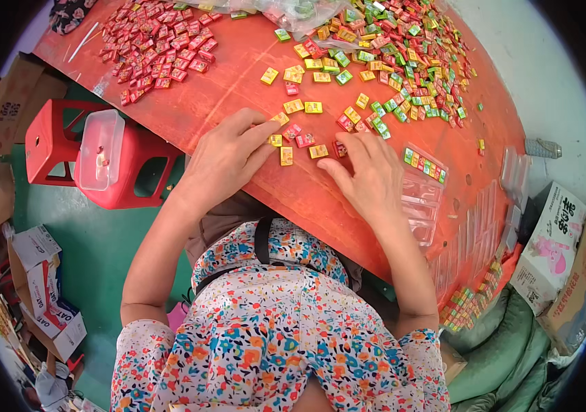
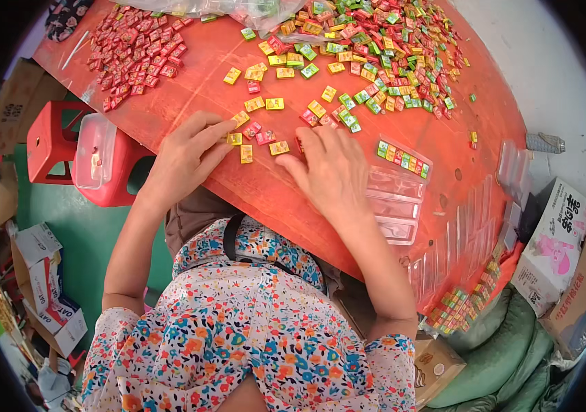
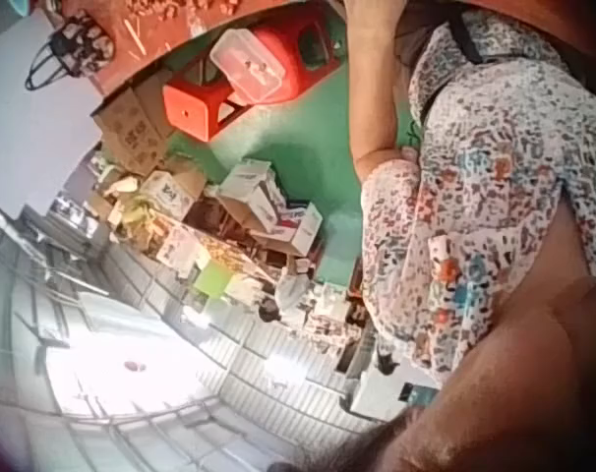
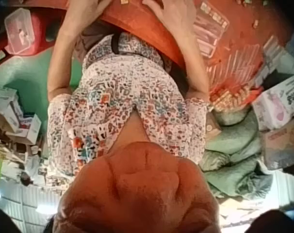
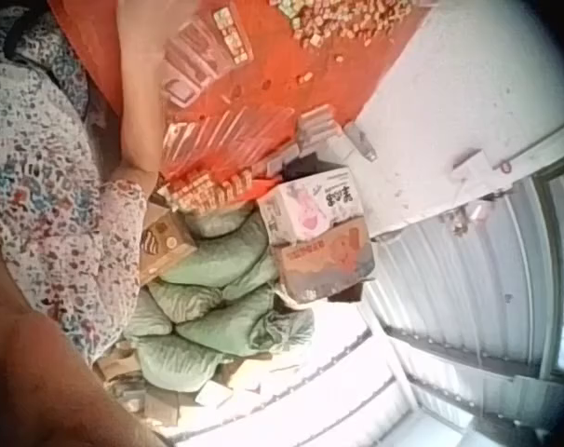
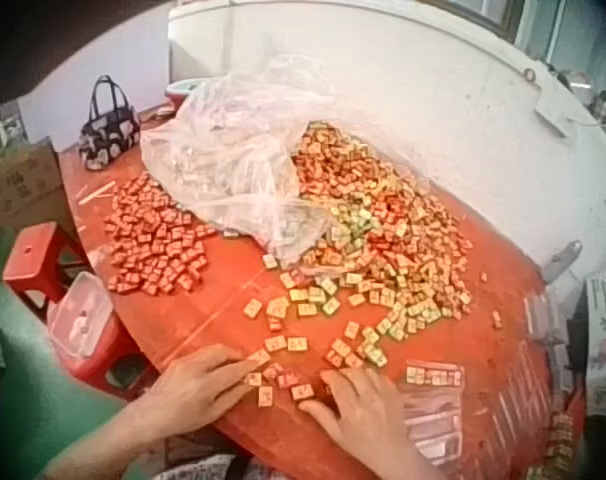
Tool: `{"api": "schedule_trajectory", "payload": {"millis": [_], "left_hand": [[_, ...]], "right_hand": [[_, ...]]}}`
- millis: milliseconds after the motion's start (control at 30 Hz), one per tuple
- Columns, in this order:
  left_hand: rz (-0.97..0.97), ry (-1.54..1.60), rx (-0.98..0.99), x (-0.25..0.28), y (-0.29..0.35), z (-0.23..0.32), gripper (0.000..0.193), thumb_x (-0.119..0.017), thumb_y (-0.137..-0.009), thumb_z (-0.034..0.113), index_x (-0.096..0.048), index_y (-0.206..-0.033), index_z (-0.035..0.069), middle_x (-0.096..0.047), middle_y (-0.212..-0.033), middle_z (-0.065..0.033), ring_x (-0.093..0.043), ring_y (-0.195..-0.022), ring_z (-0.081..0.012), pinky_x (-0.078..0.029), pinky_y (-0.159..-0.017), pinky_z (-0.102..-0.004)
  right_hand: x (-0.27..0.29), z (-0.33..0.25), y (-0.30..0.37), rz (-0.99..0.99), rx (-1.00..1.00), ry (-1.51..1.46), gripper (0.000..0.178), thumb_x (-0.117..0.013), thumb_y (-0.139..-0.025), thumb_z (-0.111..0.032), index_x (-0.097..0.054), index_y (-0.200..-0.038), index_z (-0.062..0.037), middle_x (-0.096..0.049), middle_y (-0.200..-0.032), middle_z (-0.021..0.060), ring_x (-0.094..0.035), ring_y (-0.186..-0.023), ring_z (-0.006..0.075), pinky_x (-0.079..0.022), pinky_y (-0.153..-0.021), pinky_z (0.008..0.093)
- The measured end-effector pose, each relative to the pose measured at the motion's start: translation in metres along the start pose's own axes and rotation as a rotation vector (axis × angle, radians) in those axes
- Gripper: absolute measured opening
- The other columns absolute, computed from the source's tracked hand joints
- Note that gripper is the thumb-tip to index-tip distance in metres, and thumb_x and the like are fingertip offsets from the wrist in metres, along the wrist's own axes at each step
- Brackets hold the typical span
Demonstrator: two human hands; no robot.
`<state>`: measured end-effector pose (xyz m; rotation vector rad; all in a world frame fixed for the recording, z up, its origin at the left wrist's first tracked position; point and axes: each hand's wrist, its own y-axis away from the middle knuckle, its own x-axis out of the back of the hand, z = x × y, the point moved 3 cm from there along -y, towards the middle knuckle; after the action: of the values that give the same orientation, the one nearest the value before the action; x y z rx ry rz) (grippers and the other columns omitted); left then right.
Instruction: Manually sorting and packaging small colorful square items into plastic containers.
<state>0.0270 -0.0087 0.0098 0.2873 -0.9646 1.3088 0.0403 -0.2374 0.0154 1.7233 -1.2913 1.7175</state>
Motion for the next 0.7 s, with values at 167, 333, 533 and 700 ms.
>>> {"api": "schedule_trajectory", "payload": {"millis": [167, 333, 533, 700], "left_hand": [[-0.044, -0.009, -0.043, -0.010, 0.006, 0.010, 0.020, -0.071, -0.085, 0.009, -0.067, -0.104, 0.004, -0.062, -0.100, -0.0113, -0.066, -0.089, -0.0307, -0.055, -0.074, -0.0398], [-0.006, -0.112, 0.042, -0.021, 0.007, 0.022, 0.020, -0.072, -0.083, 0.010, -0.066, -0.101, 0.003, -0.059, -0.095, -0.0106, -0.064, -0.085, -0.0310, -0.055, -0.070, -0.0414], [-0.035, -0.093, 0.050, -0.029, 0.003, 0.025, 0.023, -0.070, -0.082, 0.007, -0.065, -0.104, 0.002, -0.058, -0.097, -0.0113, -0.064, -0.086, -0.0310, -0.054, -0.070, -0.0416], [-0.014, -0.091, 0.040, -0.032, 0.004, 0.030, 0.026, -0.069, -0.080, 0.005, -0.065, -0.106, 0.002, -0.057, -0.097, -0.0122, -0.062, -0.090, -0.0319, -0.054, -0.074, -0.0416]], "right_hand": [[-0.008, -0.026, -0.011, 0.017, -0.025, -0.012, 0.034, -0.080, -0.078, -0.028, -0.068, -0.103, -0.0080, -0.064, -0.097, 0.0061, -0.062, -0.091, 0.0266, -0.051, -0.077, 0.0406], [-0.012, -0.015, -0.014, -0.019, 0.080, -0.135, 0.034, -0.076, -0.077, -0.014, -0.067, -0.109, -0.0065, -0.064, -0.101, 0.0068, -0.060, -0.098, 0.0258, -0.047, -0.085, 0.0396], [-0.006, -0.010, -0.013, -0.106, 0.067, -0.235, 0.034, -0.072, -0.078, -0.007, -0.066, -0.111, -0.0060, -0.066, -0.109, 0.0076, -0.060, -0.105, 0.0275, -0.045, -0.091, 0.0413], [-0.004, -0.009, -0.020, -0.082, 0.046, -0.244, 0.031, -0.072, -0.078, -0.008, -0.065, -0.109, -0.0069, -0.066, -0.107, 0.0074, -0.060, -0.104, 0.0268, -0.044, -0.090, 0.0412]]}}
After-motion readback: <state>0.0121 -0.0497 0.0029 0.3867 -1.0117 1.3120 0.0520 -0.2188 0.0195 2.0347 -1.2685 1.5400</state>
